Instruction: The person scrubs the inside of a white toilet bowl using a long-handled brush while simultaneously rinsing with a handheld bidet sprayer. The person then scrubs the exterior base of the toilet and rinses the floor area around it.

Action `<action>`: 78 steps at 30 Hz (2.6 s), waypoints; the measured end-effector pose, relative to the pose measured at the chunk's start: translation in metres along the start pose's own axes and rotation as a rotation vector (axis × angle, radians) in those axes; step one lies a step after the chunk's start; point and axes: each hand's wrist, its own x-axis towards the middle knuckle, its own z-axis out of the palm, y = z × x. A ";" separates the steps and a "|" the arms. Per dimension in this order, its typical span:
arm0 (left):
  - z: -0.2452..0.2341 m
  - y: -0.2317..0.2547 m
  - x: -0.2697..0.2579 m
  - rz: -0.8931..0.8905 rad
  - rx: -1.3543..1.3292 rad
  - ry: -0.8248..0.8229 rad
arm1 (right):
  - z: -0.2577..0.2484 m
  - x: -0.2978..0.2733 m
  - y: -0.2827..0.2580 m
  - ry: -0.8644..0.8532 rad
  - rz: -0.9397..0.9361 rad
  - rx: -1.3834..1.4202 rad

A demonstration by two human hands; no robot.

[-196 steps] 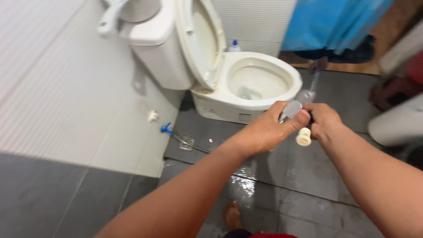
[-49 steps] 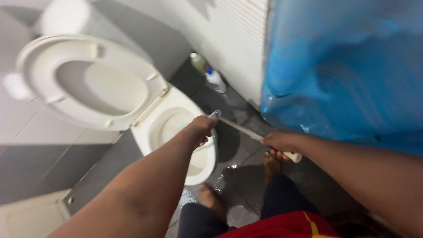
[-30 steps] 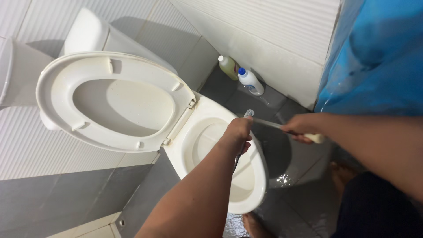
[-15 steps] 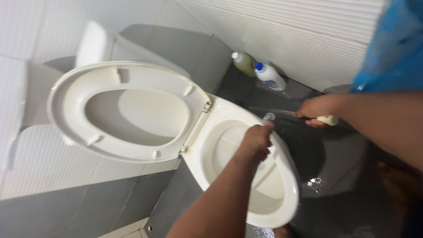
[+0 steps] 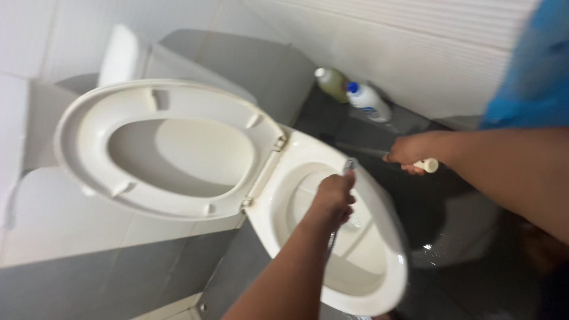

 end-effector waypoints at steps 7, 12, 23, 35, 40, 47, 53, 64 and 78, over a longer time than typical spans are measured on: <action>-0.016 -0.014 -0.016 0.012 -0.060 -0.117 | 0.030 -0.180 0.127 -0.150 0.039 0.615; -0.022 -0.007 -0.076 -0.089 0.073 -0.073 | 0.072 -0.274 0.151 -0.069 0.138 0.521; 0.006 0.000 -0.148 0.054 0.465 -0.367 | 0.140 -0.310 0.159 -0.013 0.202 0.630; -0.034 -0.047 -0.168 0.359 0.441 -0.578 | 0.254 -0.385 0.075 0.128 0.347 0.860; -0.051 -0.065 -0.206 0.276 0.514 -0.547 | 0.311 -0.459 0.057 0.235 0.324 1.081; -0.055 -0.065 -0.247 0.417 0.472 -0.546 | 0.365 -0.519 0.030 0.332 0.426 0.999; -0.065 -0.064 -0.269 0.519 0.467 -0.448 | 0.381 -0.508 0.016 0.458 0.385 0.916; -0.100 -0.079 -0.303 0.655 0.281 -0.264 | 0.405 -0.503 -0.010 0.527 0.300 0.685; -0.188 -0.103 -0.310 0.581 0.180 -0.308 | 0.398 -0.463 -0.016 0.619 0.274 0.500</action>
